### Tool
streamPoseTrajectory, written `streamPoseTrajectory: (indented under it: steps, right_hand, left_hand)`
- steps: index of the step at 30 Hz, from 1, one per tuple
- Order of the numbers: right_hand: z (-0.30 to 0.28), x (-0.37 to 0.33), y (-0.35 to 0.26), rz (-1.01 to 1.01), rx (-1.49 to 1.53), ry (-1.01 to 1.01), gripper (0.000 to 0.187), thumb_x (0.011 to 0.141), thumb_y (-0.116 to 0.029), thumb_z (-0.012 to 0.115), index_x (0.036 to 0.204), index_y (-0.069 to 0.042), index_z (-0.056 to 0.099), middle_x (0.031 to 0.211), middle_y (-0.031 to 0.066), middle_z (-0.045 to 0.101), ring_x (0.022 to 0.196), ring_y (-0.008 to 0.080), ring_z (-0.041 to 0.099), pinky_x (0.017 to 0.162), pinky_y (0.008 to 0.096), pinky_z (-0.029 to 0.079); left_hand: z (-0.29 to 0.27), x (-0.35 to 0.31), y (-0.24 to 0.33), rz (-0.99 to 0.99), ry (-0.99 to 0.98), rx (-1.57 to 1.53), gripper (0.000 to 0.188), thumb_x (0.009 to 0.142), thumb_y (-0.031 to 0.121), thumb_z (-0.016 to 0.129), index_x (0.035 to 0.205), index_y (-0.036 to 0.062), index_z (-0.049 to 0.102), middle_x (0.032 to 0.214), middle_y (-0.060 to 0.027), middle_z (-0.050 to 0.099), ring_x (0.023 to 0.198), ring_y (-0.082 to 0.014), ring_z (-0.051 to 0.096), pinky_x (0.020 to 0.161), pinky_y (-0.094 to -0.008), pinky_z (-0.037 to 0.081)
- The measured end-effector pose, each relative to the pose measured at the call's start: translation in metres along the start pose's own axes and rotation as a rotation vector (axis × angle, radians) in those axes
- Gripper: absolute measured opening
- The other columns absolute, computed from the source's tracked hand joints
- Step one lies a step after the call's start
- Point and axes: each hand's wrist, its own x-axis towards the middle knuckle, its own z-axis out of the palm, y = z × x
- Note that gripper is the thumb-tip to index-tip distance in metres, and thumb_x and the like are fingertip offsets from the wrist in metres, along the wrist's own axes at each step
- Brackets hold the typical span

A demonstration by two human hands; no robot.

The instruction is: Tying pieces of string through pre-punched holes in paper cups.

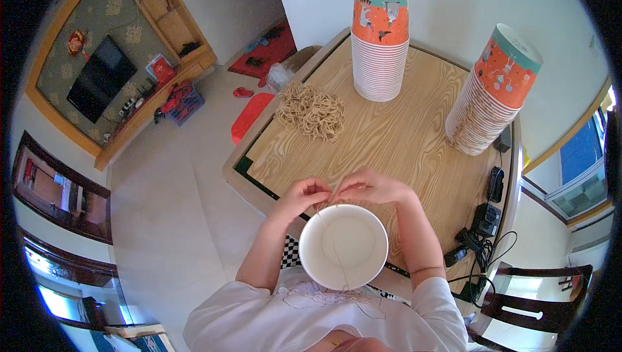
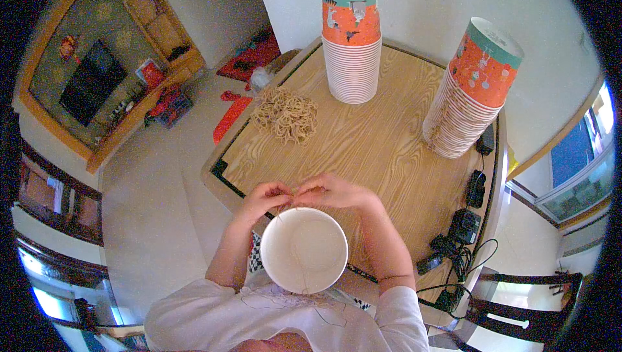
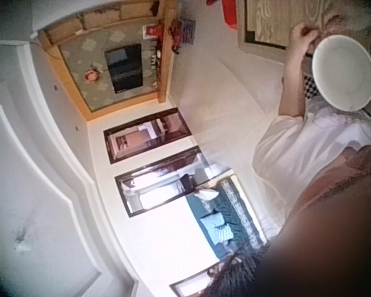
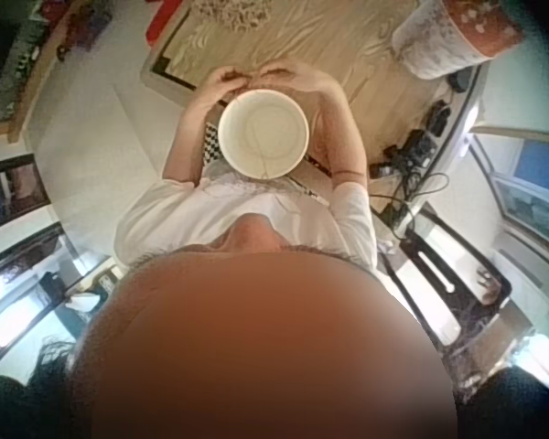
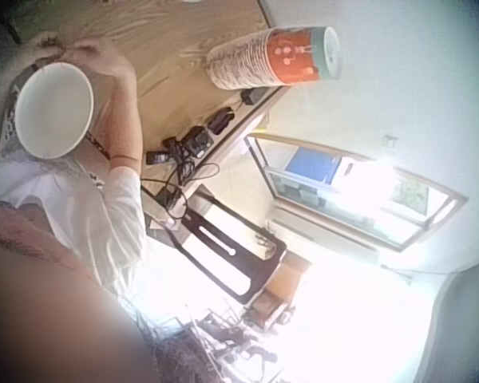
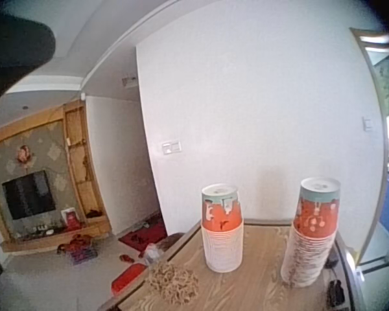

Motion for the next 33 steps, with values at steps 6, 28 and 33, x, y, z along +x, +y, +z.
streamPoseTrajectory:
  steps: [6,28,33]
  right_hand:
    - [0.008,-0.011,-0.044,0.193,-0.351,-0.003,0.016,0.080,-0.013,0.064,0.092,-0.004,0.058,0.080,0.0074,0.063,0.078,0.0195,0.062,0.070,0.0314,0.048]
    - [0.027,-0.015,-0.069,-0.268,-0.550,0.259,0.012,0.072,0.000,0.063,0.078,-0.006,0.054,0.076,0.0068,0.054,0.075,0.0261,0.056,0.064,0.0351,0.045]
    - [0.028,-0.016,-0.071,-0.299,-0.535,0.266,0.013,0.071,0.002,0.064,0.078,-0.006,0.056,0.076,0.0063,0.055,0.074,0.0252,0.056,0.063,0.0346,0.045]
  left_hand:
    - [0.000,-0.013,0.021,-0.031,-0.012,-0.347,0.018,0.084,0.012,0.061,0.100,0.0037,0.058,0.074,-0.0020,0.060,0.064,-0.0086,0.056,0.058,-0.0212,0.045]
    - [0.004,-0.041,0.047,0.198,-0.084,0.137,0.028,0.081,0.006,0.065,0.108,0.0056,0.059,0.076,0.0032,0.057,0.071,-0.0044,0.053,0.064,-0.0194,0.043]
    - [0.009,-0.038,0.047,0.227,-0.096,0.194,0.014,0.082,0.004,0.063,0.096,0.0027,0.064,0.078,0.0004,0.061,0.071,-0.0063,0.057,0.063,-0.0209,0.046]
